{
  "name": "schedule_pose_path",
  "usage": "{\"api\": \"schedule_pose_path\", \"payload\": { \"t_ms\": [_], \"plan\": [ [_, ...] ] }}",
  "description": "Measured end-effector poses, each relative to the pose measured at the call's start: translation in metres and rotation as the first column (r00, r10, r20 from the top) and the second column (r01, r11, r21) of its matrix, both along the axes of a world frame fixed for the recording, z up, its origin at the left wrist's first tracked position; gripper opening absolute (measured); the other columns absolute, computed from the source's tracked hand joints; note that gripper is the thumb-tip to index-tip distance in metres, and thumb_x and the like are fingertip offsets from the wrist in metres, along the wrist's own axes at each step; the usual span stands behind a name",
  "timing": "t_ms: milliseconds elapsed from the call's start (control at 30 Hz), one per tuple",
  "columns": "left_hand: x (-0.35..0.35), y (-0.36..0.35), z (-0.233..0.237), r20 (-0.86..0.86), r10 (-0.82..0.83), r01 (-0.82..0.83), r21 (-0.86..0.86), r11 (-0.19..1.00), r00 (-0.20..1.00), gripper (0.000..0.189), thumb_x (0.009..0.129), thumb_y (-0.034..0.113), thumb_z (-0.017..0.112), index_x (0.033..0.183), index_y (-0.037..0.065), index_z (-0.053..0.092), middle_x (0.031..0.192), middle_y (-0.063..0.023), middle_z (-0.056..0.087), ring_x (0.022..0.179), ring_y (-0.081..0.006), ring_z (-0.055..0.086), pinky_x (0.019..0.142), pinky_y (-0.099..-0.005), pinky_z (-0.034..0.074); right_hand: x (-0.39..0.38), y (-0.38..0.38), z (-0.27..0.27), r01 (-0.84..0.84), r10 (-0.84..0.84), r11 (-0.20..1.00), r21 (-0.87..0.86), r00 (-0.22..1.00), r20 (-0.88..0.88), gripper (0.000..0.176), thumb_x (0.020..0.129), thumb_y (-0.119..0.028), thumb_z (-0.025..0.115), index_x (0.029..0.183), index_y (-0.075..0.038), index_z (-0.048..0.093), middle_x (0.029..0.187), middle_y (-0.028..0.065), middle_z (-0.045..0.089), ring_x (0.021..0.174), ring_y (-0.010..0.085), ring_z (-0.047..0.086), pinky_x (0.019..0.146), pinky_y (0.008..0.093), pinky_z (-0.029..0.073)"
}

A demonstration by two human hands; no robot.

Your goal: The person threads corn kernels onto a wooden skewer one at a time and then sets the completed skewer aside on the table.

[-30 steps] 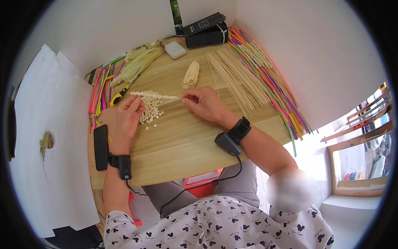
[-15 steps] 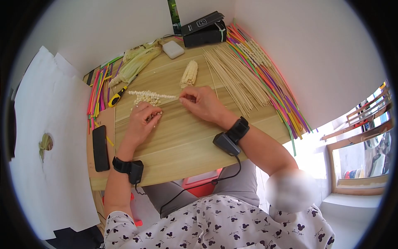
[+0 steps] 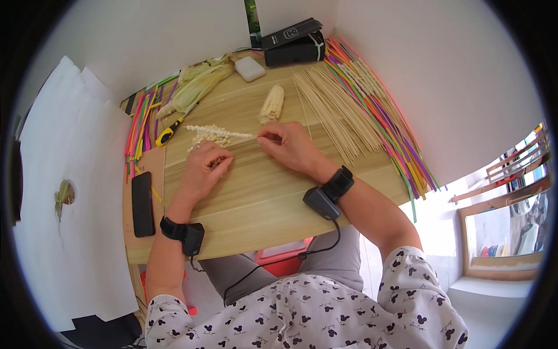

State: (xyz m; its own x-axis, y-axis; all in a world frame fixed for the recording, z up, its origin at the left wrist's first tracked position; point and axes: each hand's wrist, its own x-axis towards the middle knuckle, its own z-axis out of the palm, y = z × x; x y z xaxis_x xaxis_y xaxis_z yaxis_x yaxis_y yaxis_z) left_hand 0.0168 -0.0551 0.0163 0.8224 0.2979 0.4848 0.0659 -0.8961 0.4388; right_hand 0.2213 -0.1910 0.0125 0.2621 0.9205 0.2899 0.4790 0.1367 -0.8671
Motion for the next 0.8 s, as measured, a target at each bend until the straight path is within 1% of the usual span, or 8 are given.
{"api": "schedule_pose_path", "payload": {
  "t_ms": [67, 100, 167, 200, 267, 400, 567, 800],
  "plan": [
    [-0.001, -0.002, 0.005, -0.052, 0.1, -0.113, -0.386, 0.916, 0.994, 0.007, 0.079, 0.007, 0.07, 0.082, 0.001, 0.066, 0.083, -0.0061, 0.065, 0.07, -0.0148, 0.057, 0.067, -0.0271, 0.045, 0.0, 0.001, 0.0, -0.001, 0.001, 1.0, 0.017, 1.0, 0.005, 0.011, 0.089, -0.008, 0.061, 0.09, 0.002, 0.062, 0.068, -0.0028, 0.055, 0.063, 0.0023, 0.045, 0.054, 0.0211, 0.039],
    [-0.002, 0.002, 0.001, -0.051, 0.105, -0.117, -0.384, 0.916, 0.993, 0.007, 0.079, 0.007, 0.07, 0.082, 0.001, 0.066, 0.083, -0.0061, 0.065, 0.07, -0.0148, 0.057, 0.067, -0.0271, 0.045, 0.0, 0.001, -0.001, 0.001, -0.001, 1.0, 0.02, 1.0, -0.014, 0.01, 0.089, -0.008, 0.061, 0.09, 0.002, 0.062, 0.068, -0.0032, 0.054, 0.063, 0.0022, 0.045, 0.054, 0.0211, 0.038],
    [-0.004, 0.016, -0.01, 0.035, 0.214, -0.125, -0.716, 0.686, 0.976, 0.007, 0.084, 0.007, 0.065, 0.089, 0.001, 0.067, 0.082, -0.0061, 0.068, 0.066, -0.0099, 0.057, 0.061, -0.0229, 0.044, 0.0, 0.0, 0.0, -0.001, 0.001, 1.0, 0.024, 1.0, -0.031, 0.01, 0.089, -0.008, 0.061, 0.09, 0.002, 0.062, 0.068, -0.0036, 0.054, 0.063, 0.0021, 0.044, 0.054, 0.0212, 0.038],
    [-0.006, 0.022, -0.012, 0.034, 0.217, -0.128, -0.715, 0.687, 0.975, 0.007, 0.084, 0.007, 0.065, 0.089, 0.001, 0.067, 0.082, -0.0061, 0.068, 0.066, -0.0099, 0.057, 0.061, -0.0229, 0.044, 0.0, -0.001, 0.003, 0.008, -0.008, 1.0, -0.001, 0.999, -0.034, 0.011, 0.088, -0.009, 0.062, 0.09, 0.002, 0.062, 0.07, 0.0, 0.058, 0.064, 0.0041, 0.048, 0.057, 0.0223, 0.042],
    [-0.009, 0.033, -0.012, 0.24, 0.295, 0.081, -0.882, 0.464, 0.925, 0.011, 0.086, 0.006, 0.064, 0.094, -0.001, 0.066, 0.087, -0.0072, 0.069, 0.07, -0.0074, 0.058, 0.065, -0.0199, 0.046, -0.001, -0.002, 0.005, 0.012, -0.013, 1.0, -0.025, 0.999, -0.038, 0.012, 0.087, -0.009, 0.063, 0.09, 0.002, 0.063, 0.072, 0.0035, 0.062, 0.066, 0.006, 0.053, 0.061, 0.0234, 0.046],
    [-0.018, 0.048, -0.008, 0.298, 0.365, 0.155, -0.915, 0.373, 0.882, 0.015, 0.086, 0.003, 0.064, 0.099, -0.002, 0.065, 0.087, -0.009, 0.068, 0.071, -0.0084, 0.059, 0.067, -0.0196, 0.046, -0.002, -0.002, 0.004, 0.009, -0.01, 1.0, -0.013, 1.0, -0.03, 0.011, 0.087, -0.01, 0.063, 0.089, 0.002, 0.063, 0.069, 0.0017, 0.059, 0.064, 0.0052, 0.05, 0.058, 0.0228, 0.044],
    [-0.022, 0.055, -0.012, 0.443, 0.405, 0.403, -0.896, 0.186, 0.8, 0.015, 0.089, 0.005, 0.063, 0.103, -0.001, 0.065, 0.093, -0.0105, 0.067, 0.074, -0.0103, 0.06, 0.067, -0.0223, 0.048, -0.001, -0.001, 0.002, 0.016, -0.016, 1.0, -0.004, 1.0, -0.004, 0.012, 0.087, -0.01, 0.063, 0.09, 0.001, 0.062, 0.066, -0.0004, 0.055, 0.061, 0.0046, 0.047, 0.055, 0.0226, 0.041],
    [-0.026, 0.061, -0.017, 0.519, 0.384, 0.538, -0.84, 0.068, 0.764, 0.018, 0.091, 0.007, 0.062, 0.106, -0.003, 0.063, 0.092, -0.008, 0.064, 0.077, -0.0107, 0.057, 0.071, -0.0243, 0.048, -0.003, -0.001, 0.005, 0.014, -0.014, 1.0, -0.015, 1.0, -0.009, 0.013, 0.088, -0.011, 0.063, 0.089, 0.001, 0.062, 0.067, -0.0004, 0.056, 0.061, 0.0042, 0.047, 0.055, 0.0224, 0.041]
  ]
}}
